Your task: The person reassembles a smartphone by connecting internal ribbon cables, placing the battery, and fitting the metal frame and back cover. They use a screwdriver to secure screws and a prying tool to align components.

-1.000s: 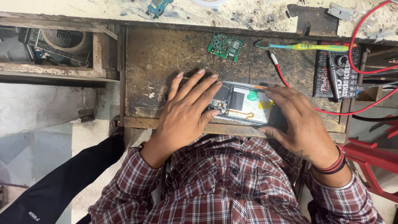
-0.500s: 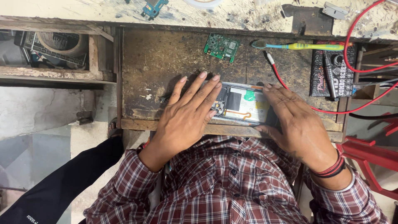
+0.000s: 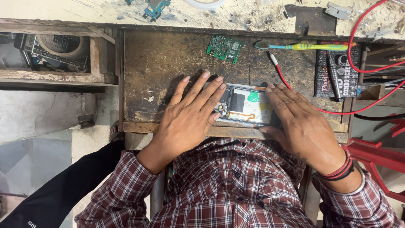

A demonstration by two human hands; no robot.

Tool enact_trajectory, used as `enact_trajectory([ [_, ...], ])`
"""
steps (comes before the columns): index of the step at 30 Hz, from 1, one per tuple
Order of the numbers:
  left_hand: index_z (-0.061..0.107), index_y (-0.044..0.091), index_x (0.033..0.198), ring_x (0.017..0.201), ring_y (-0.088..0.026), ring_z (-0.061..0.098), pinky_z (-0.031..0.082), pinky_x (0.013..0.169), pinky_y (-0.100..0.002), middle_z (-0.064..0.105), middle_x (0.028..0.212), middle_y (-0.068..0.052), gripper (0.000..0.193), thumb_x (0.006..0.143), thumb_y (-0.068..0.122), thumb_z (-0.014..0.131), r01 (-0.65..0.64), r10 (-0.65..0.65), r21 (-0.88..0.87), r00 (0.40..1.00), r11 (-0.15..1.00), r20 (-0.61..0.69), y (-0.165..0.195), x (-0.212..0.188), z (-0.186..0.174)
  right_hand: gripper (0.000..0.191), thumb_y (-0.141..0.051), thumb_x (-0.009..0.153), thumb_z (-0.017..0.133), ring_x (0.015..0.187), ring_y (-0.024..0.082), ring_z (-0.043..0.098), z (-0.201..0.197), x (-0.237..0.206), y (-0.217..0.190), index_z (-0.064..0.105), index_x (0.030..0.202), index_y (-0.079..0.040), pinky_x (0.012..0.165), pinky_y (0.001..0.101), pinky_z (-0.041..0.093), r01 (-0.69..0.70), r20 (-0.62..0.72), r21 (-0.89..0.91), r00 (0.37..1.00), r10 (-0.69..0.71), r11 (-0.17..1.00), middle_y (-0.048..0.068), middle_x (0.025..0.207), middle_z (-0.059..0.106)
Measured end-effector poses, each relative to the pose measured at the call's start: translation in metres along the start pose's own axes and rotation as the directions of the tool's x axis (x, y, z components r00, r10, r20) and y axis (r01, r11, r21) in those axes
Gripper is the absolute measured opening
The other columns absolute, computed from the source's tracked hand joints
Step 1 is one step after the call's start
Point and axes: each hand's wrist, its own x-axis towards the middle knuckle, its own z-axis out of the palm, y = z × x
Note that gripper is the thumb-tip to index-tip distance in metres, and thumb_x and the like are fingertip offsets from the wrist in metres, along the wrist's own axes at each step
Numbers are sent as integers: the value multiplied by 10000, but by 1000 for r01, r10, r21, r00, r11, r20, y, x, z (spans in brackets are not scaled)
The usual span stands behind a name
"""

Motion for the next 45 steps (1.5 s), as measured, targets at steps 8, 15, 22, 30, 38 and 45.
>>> enact_trajectory([
  [8,313,115,1598,1564,-220,173,116,1281,-490,286,1675,-33,627,1051,397,429,-2,2,8,1000,1000,30,-2,1,2,870,-370,744,767,1379,365,510,2,-1,0,483,1463,28,1143,437,399,-8,19,-46,1000,8,999,219,1471,550],
  [15,288,122,1618,1578,-237,154,129,1289,-468,250,1699,-23,631,1072,416,403,-1,-1,40,1000,999,29,-2,-3,4,783,-315,825,721,1424,389,474,8,-7,-9,456,1468,46,1194,489,348,52,-29,-128,998,-56,990,250,1524,492],
  [22,247,74,1597,1558,-278,144,118,1262,-515,234,1674,-90,798,1003,566,451,-27,28,-38,999,999,38,-1,-1,0,689,-295,903,665,1420,404,480,9,-11,1,466,1472,37,1187,474,377,156,-51,-139,985,-164,978,263,1514,494],
  [30,414,74,1533,1541,-296,248,165,1255,-544,368,1626,-120,728,947,444,637,-63,57,-138,997,988,-50,-4,3,-4,635,-343,906,665,1329,400,578,13,-12,18,546,1413,21,1069,433,496,255,-33,-290,961,-276,922,274,1446,564],
  [38,596,122,1440,1493,-279,422,252,1267,-505,553,1531,-95,526,918,91,658,-63,52,-63,986,996,-160,-6,8,5,550,-296,844,717,1243,329,657,8,-11,15,644,1366,-141,951,405,556,194,-110,-230,969,-223,954,155,1391,634],
  [45,609,136,1437,1470,-276,455,260,1264,-499,610,1475,-88,518,927,68,662,-76,62,-65,977,995,-202,-5,11,4,533,-147,812,769,1159,283,701,9,-12,8,682,1337,-115,896,390,570,120,-193,-151,970,-148,981,140,1367,676],
])
